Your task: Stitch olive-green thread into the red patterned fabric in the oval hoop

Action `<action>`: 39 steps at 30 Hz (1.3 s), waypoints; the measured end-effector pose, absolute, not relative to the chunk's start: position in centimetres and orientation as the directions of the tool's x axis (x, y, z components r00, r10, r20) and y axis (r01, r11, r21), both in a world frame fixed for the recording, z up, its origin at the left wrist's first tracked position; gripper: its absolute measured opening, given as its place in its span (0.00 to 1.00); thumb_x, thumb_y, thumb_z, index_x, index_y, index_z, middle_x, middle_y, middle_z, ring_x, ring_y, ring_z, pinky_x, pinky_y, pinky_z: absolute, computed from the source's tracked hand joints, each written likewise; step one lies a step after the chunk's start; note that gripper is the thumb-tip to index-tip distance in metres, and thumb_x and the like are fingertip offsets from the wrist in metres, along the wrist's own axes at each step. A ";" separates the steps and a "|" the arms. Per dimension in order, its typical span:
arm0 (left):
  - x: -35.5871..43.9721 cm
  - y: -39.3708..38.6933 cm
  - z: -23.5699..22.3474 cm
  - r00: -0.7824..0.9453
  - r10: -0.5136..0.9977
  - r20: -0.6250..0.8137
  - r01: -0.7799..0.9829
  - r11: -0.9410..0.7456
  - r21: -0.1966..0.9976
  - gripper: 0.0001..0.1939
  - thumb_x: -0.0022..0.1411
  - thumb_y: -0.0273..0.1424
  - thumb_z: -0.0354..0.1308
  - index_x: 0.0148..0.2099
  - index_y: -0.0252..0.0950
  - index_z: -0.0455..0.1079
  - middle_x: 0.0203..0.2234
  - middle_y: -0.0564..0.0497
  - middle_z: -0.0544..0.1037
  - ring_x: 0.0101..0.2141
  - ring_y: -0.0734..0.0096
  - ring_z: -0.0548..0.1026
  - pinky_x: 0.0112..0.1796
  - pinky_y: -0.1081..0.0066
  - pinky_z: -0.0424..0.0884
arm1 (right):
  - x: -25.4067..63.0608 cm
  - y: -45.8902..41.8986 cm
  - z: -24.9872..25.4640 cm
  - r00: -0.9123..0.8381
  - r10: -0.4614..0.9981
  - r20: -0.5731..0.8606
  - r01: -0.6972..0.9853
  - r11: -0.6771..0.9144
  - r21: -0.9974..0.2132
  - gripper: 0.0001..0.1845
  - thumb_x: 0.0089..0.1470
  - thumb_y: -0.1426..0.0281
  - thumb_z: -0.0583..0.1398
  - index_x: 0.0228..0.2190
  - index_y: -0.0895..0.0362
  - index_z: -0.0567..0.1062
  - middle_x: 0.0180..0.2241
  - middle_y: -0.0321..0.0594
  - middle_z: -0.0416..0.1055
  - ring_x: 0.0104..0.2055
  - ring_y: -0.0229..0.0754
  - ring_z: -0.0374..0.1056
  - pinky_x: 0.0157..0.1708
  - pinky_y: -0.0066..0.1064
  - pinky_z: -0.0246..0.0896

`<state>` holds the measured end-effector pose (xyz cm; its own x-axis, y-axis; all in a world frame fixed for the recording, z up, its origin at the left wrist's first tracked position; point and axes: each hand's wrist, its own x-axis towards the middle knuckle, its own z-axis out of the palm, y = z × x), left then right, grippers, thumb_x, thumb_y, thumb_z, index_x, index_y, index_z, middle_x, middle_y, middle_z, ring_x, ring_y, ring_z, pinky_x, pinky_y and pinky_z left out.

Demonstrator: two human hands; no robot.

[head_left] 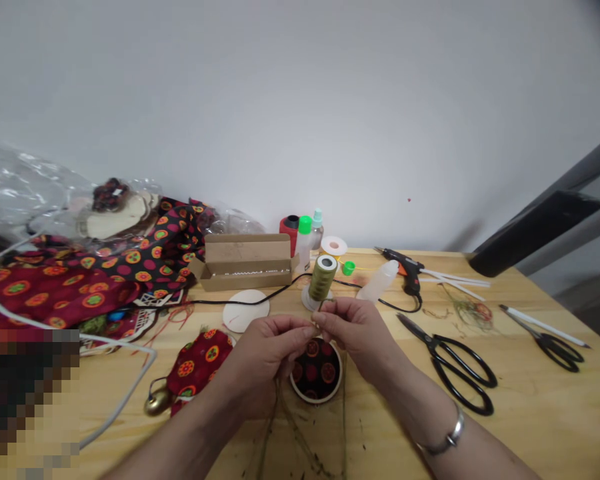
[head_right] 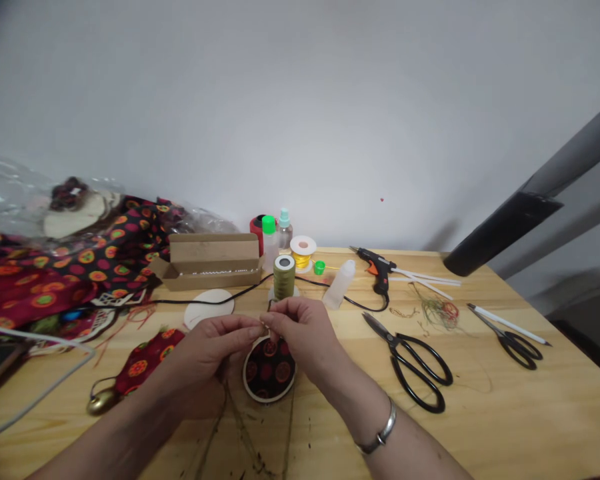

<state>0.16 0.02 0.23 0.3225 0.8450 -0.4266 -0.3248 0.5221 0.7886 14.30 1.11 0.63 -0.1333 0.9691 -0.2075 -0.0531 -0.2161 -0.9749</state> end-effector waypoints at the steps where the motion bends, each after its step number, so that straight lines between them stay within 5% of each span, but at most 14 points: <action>1: 0.2 0.0 0.3 0.319 0.845 -0.429 -0.324 0.523 0.788 0.11 0.40 0.34 0.66 0.27 0.32 0.75 0.12 0.55 0.68 0.17 0.73 0.68 0.20 0.75 0.62 | 14.3 1.1 0.6 -0.130 0.970 -0.207 -0.053 -0.215 -0.975 0.11 0.40 0.66 0.63 0.19 0.61 0.70 0.14 0.31 0.63 0.16 0.29 0.53 0.16 0.23 0.44; 11: 0.0 0.1 0.4 0.325 0.841 -0.433 -0.351 0.532 0.771 0.10 0.43 0.33 0.65 0.29 0.32 0.74 0.17 0.51 0.73 0.18 0.73 0.70 0.21 0.74 0.65 | 14.4 1.1 1.1 -0.197 0.947 -0.252 -0.042 -0.265 -0.963 0.11 0.39 0.66 0.64 0.25 0.62 0.75 0.19 0.33 0.65 0.17 0.28 0.53 0.16 0.22 0.44; 17: 0.0 0.1 0.1 0.268 0.859 -0.437 -0.319 0.507 0.801 0.11 0.43 0.35 0.65 0.27 0.32 0.73 0.11 0.57 0.66 0.13 0.80 0.62 0.16 0.78 0.57 | 14.3 1.1 0.9 -0.149 0.968 -0.200 -0.071 -0.213 -0.975 0.09 0.38 0.68 0.64 0.17 0.61 0.71 0.15 0.31 0.62 0.16 0.28 0.50 0.16 0.23 0.43; 39: -0.2 0.1 0.2 0.306 0.875 -0.375 -0.262 0.456 0.851 0.09 0.46 0.34 0.63 0.27 0.31 0.73 0.11 0.60 0.61 0.14 0.83 0.57 0.18 0.79 0.50 | 14.3 1.1 0.8 -0.130 0.977 -0.168 -0.024 -0.173 -0.985 0.08 0.41 0.70 0.62 0.17 0.61 0.70 0.15 0.30 0.61 0.17 0.28 0.50 0.17 0.23 0.42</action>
